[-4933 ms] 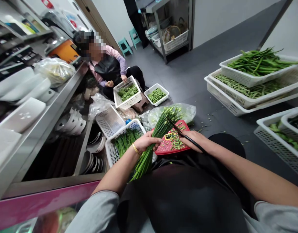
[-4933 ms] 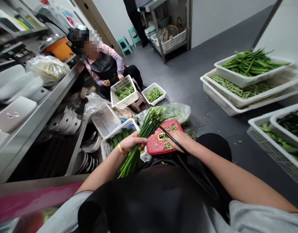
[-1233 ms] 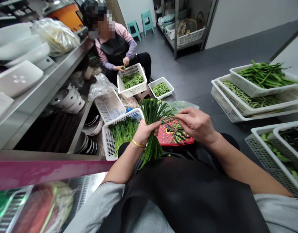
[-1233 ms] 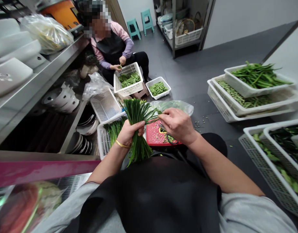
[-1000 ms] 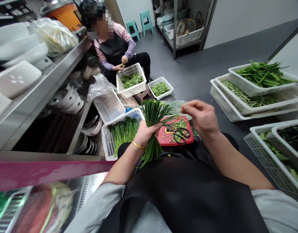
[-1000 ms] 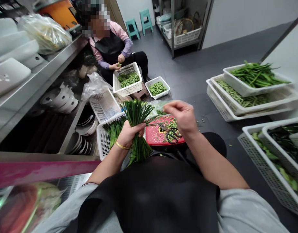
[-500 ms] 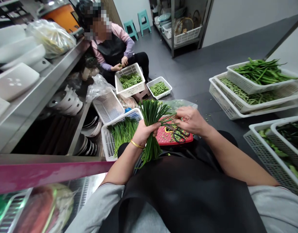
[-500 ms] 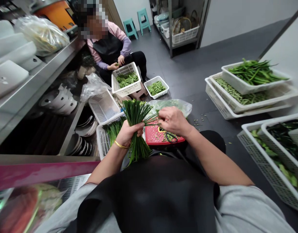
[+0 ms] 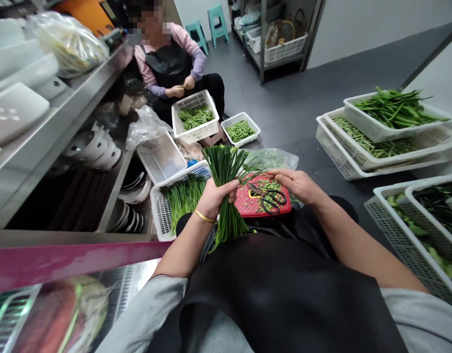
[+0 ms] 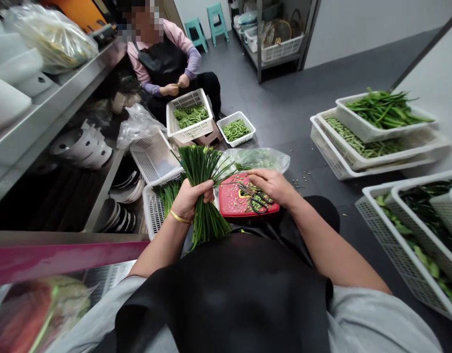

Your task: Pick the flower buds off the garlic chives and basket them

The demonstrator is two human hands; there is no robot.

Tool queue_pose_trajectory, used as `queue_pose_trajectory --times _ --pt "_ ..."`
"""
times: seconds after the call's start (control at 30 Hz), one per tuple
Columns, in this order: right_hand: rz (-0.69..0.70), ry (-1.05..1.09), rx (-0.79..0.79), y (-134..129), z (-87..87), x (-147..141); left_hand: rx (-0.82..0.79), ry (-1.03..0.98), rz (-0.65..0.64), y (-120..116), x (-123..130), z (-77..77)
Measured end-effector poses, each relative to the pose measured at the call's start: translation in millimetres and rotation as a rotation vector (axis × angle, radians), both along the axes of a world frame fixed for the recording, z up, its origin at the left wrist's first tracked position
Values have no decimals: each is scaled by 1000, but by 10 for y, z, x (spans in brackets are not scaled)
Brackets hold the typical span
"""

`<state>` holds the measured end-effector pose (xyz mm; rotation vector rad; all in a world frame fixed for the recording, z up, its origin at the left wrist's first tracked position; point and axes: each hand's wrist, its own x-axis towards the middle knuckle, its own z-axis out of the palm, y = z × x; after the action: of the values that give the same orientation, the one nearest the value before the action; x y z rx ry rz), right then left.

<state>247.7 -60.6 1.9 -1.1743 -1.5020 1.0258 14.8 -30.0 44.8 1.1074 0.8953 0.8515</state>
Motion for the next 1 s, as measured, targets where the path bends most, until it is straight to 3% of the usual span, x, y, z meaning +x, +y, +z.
queue_pose_trajectory --times 0.17,0.33,0.47,0.53,0.6,0.73,0.8,1.0 --pt "72 -130 180 -49 67 -208 -9 4 -20 5 9 7" --pt "-60 -345 361 25 16 -327 35 74 -79 -19 25 17" --pt "-292 77 286 178 -42 -192 80 94 -87 -26 22 14" --pt "-325 227 264 223 23 -92 77 94 -94 -19 18 13" --pt "-303 146 324 212 169 -40 79 107 -126 -10 18 8" --pt "-217 -211 529 124 522 -153 110 160 -209 -5 42 -26" --pt "-136 -306 536 115 609 -248 111 178 -229 -15 51 -44" --pt "-160 -352 487 120 459 -313 34 79 -209 -42 24 -59"
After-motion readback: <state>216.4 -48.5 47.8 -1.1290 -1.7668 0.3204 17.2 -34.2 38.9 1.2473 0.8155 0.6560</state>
